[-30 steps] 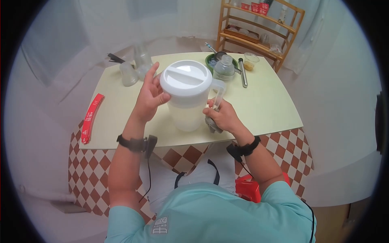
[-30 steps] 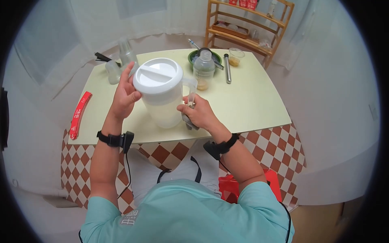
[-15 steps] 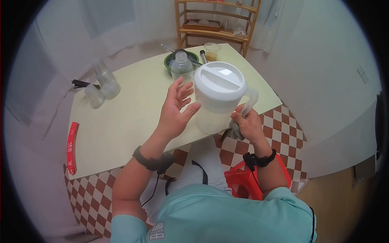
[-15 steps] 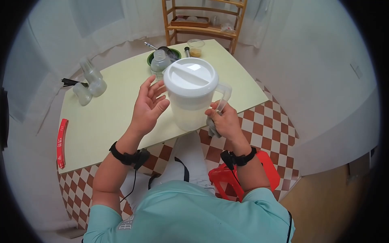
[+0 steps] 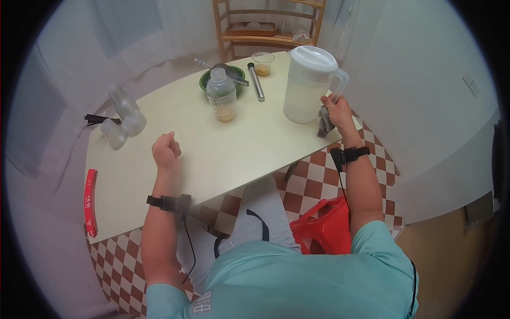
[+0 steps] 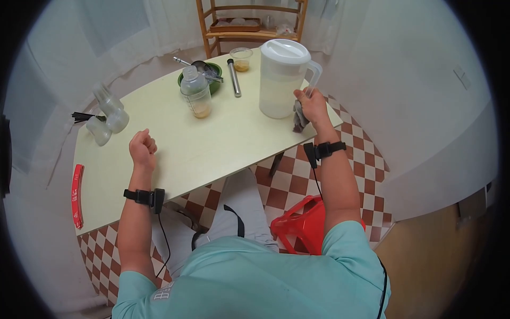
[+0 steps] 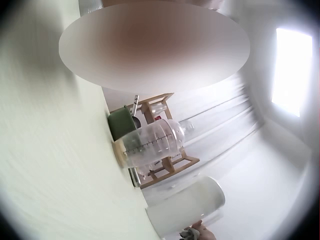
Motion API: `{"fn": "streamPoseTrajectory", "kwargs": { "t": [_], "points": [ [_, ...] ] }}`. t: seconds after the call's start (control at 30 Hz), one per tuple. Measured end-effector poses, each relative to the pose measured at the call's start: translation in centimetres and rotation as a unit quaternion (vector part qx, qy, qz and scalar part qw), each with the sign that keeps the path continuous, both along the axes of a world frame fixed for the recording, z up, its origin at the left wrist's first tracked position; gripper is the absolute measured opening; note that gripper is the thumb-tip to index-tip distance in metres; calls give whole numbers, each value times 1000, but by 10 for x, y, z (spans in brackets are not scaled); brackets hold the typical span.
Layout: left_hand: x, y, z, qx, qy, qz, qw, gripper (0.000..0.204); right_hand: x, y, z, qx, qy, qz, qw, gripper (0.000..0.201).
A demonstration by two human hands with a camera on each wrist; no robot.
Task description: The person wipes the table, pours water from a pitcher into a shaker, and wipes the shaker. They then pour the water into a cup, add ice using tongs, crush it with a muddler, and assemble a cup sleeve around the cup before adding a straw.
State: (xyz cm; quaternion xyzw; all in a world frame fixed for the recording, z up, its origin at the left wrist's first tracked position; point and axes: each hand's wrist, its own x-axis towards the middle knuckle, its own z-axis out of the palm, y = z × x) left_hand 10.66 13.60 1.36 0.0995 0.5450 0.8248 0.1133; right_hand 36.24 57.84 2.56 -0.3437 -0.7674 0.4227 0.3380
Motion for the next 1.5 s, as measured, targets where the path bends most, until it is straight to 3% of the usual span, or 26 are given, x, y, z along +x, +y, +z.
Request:
{"fn": "streamPoseTrajectory", "kwargs": {
  "t": [0.13, 0.4, 0.53, 0.6, 1.1, 1.5],
  "points": [
    [-36, -26, 1, 14, -5, 5, 1000, 39, -32, 35, -8, 27, 32, -5, 999, 33],
    [-81, -51, -7, 61, -54, -10, 997, 41, -81, 73, -5, 15, 7, -36, 999, 42],
    [-77, -51, -7, 78, -86, -35, 993, 46, -100, 90, -6, 4, -1, -23, 1000, 41],
    [-77, -51, -13, 89, -90, -41, 991, 43, -106, 87, -1, 11, 21, -15, 1000, 29],
    [-79, -56, -17, 117, -122, -47, 984, 46, -138, 117, -5, -8, 28, -6, 1000, 35],
    [-79, -59, -20, 134, -123, -63, 981, 43, -148, 103, 4, -29, 46, -18, 998, 33]
  ]
}}
